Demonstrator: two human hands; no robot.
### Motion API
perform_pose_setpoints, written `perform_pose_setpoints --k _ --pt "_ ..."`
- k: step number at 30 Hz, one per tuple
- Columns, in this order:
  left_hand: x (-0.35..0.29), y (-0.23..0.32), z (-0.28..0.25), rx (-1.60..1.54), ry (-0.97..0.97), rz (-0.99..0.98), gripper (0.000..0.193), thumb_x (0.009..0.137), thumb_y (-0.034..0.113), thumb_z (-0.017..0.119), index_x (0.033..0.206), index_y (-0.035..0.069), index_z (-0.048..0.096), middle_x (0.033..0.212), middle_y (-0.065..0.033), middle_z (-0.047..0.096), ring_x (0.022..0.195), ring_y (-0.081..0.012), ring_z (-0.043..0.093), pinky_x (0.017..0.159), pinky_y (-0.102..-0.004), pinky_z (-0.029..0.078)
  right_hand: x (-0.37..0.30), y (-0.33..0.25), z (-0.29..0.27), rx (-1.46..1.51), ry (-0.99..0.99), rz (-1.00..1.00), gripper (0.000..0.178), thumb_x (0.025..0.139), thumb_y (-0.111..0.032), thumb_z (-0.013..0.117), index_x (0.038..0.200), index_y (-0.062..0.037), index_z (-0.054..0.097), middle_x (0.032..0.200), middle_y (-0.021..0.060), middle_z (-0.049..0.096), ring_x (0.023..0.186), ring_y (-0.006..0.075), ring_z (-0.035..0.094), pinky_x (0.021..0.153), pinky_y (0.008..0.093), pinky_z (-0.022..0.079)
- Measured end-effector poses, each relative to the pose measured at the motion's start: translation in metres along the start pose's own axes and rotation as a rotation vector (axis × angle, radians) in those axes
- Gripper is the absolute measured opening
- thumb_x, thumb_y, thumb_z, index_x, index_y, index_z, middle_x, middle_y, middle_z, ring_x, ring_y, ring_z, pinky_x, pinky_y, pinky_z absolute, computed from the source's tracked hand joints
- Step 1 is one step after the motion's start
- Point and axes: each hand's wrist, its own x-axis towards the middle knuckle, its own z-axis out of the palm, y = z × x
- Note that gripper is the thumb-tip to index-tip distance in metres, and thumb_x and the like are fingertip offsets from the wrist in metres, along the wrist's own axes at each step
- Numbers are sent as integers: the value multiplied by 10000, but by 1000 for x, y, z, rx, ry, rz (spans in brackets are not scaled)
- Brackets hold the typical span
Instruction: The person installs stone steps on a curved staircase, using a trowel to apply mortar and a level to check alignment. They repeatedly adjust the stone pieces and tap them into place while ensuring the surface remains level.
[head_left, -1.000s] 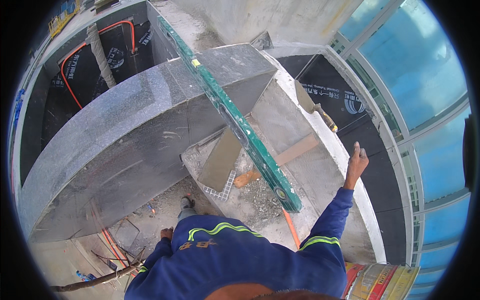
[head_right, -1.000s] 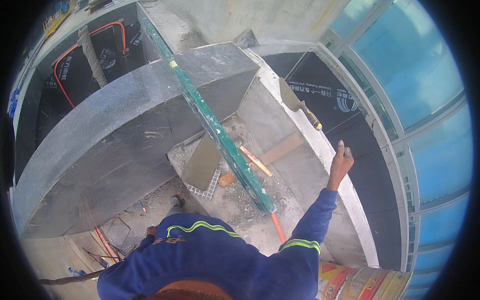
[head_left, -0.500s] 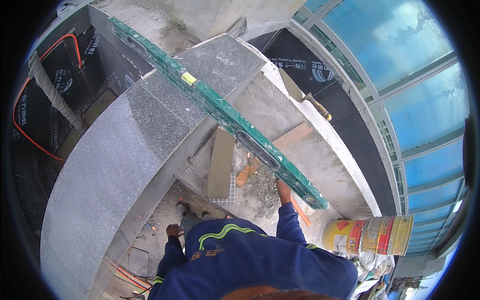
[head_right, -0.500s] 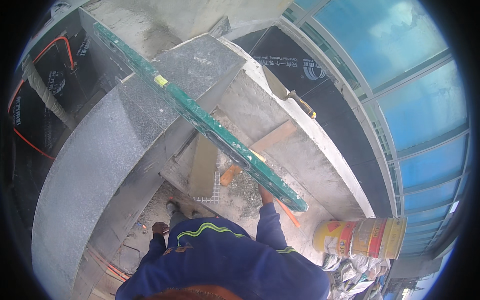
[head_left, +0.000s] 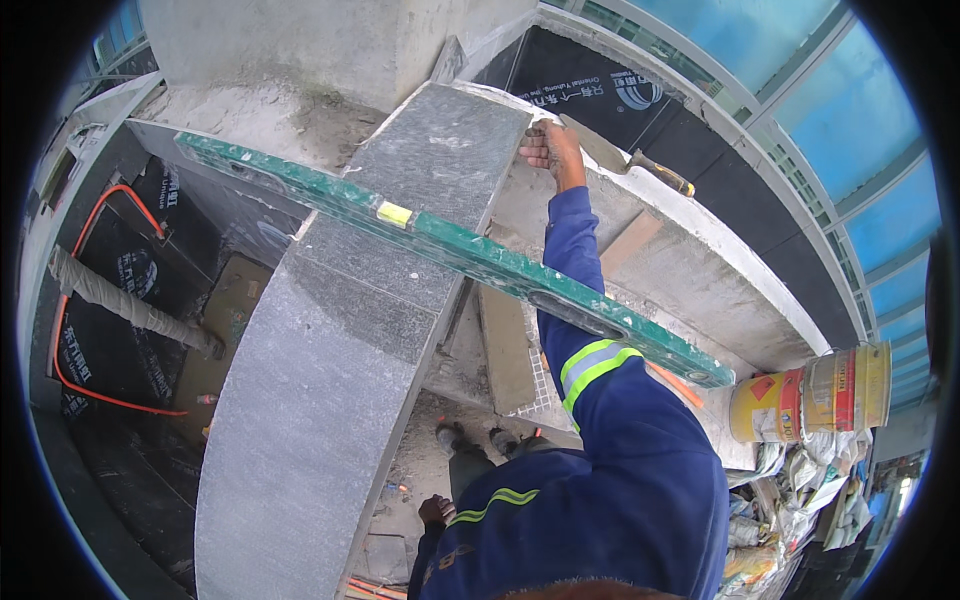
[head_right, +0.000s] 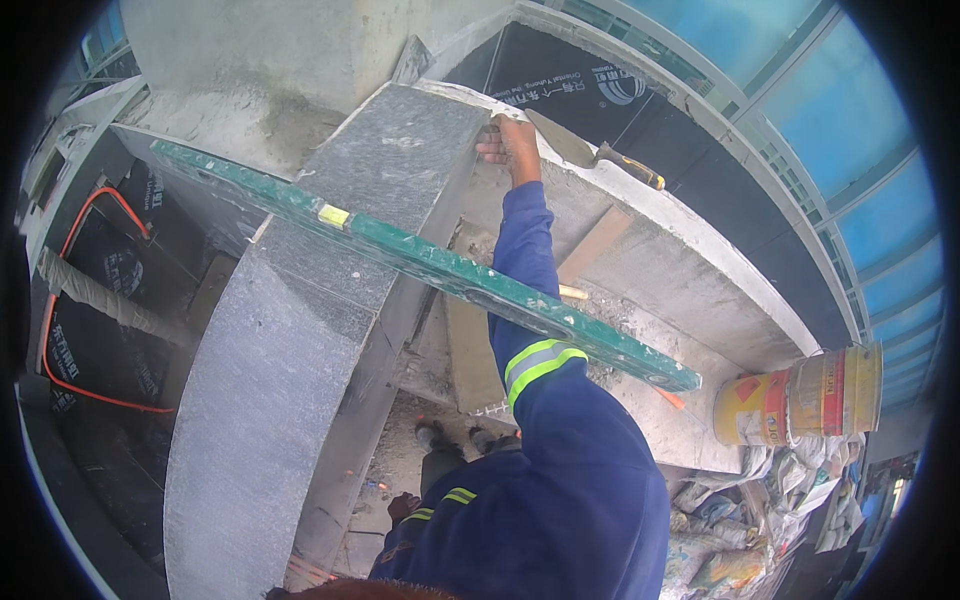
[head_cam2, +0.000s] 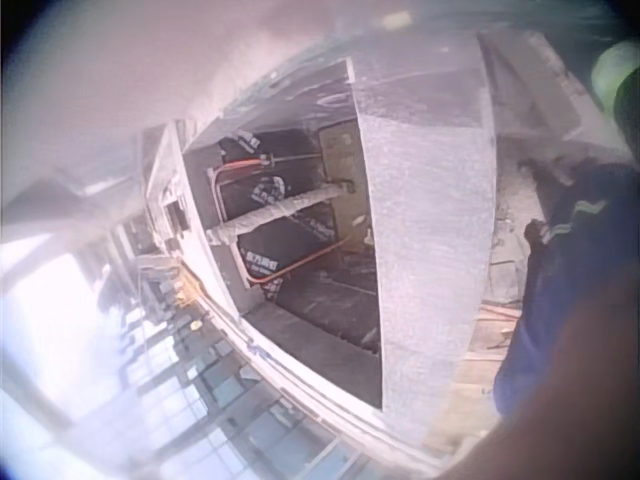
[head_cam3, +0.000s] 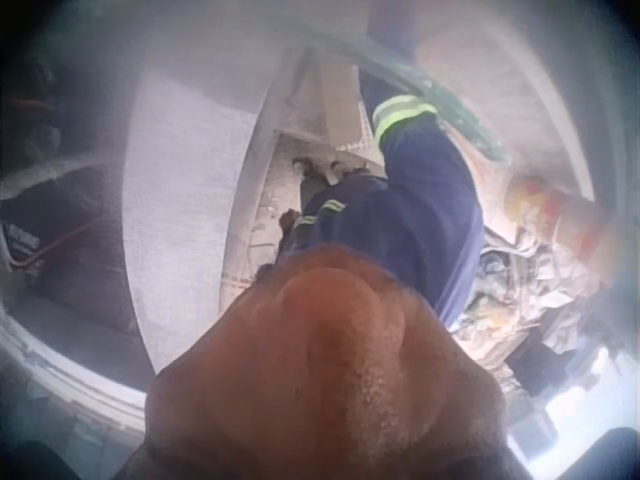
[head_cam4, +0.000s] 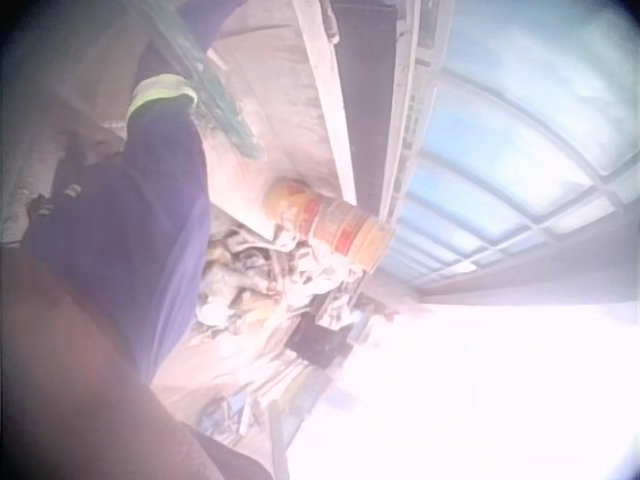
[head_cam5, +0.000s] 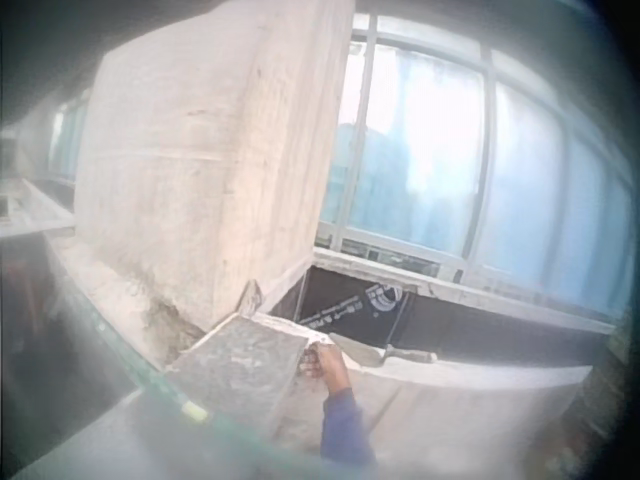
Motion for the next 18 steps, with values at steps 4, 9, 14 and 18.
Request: perform_pose_setpoints --k 4,9,14,18 --pt "-22 -20 1 480 54 146 187 931 265 544 1011 131 647 855 -76 617 813 -349 685 680 -547 561 19 -3 -2 -55 88 -6 334 941 -310 620 1016 5 698 835 106 732 623 200 722 540 328 548" --pt "-40 -34 0 666 63 183 178 908 262 540 997 156 651 820 -53 575 850 -357 677 701 -561 550 15 -9 12 -112 152 -42 284 931 -285 664 991 -11 707 800 82 716 585 173 699 501 306 514" --pt "-41 -31 -13 775 72 210 173 885 259 535 984 182 655 786 -30 533 887 -365 669 723 -574 540 14 -21 9 -199 135 12 244 923 -295 676 944 -58 729 776 47 712 580 143 690 514 306 515" --pt "-44 -15 -22 796 49 184 197 913 301 551 982 151 659 822 -57 582 938 -349 678 790 -541 540 18 -19 0 -228 109 87 209 913 -298 681 863 -95 692 682 -7 625 495 99 569 502 325 490"
